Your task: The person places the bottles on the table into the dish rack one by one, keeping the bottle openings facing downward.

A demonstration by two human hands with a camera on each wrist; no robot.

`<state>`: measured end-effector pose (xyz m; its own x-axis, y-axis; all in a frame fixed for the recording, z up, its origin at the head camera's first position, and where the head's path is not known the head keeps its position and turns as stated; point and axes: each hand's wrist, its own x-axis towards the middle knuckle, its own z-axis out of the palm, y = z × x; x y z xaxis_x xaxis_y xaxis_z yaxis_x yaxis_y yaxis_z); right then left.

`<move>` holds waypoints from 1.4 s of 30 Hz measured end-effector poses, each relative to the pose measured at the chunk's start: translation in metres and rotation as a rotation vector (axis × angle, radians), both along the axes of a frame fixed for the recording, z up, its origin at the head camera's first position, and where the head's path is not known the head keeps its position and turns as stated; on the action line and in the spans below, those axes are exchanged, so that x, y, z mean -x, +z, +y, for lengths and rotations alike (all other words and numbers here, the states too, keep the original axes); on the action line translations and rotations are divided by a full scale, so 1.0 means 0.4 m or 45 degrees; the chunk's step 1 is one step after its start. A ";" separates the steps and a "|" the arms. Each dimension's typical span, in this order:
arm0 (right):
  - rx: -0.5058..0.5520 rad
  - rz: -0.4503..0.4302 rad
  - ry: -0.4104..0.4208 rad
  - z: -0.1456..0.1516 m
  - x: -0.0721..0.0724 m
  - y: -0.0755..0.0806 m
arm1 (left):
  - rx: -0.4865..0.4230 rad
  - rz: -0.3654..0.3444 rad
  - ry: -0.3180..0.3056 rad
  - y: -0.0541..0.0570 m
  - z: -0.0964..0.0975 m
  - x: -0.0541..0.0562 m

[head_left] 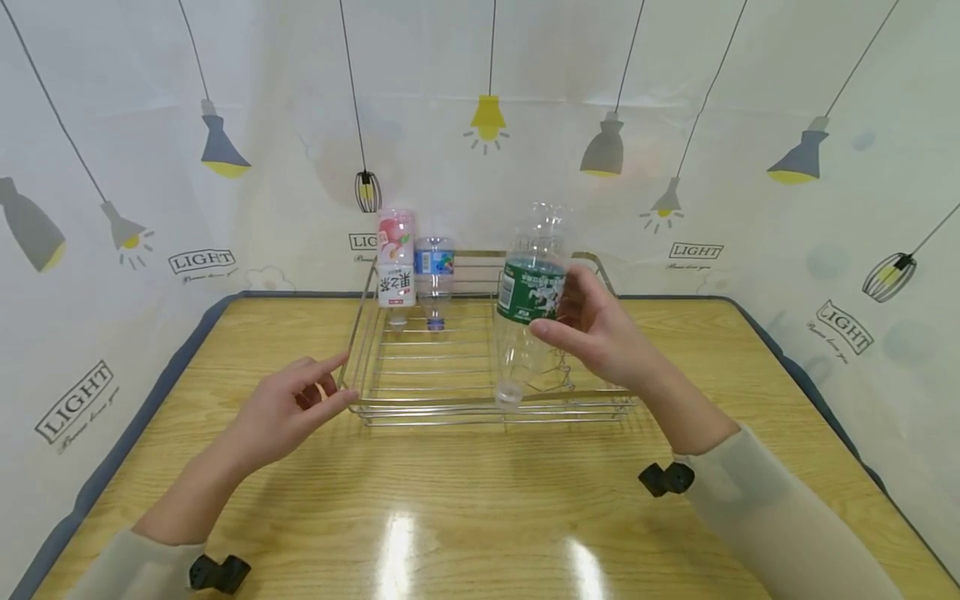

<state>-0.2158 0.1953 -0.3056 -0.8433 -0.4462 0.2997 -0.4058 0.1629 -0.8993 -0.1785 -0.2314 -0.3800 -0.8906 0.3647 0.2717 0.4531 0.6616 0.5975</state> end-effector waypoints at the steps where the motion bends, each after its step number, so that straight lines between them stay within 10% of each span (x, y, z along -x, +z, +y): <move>1: -0.006 0.000 -0.005 -0.001 0.003 0.000 | -0.001 0.000 -0.002 -0.002 0.000 0.000; 42: -0.278 -0.226 -0.337 -0.130 0.350 0.079 | -0.052 -0.234 0.143 0.005 0.006 -0.013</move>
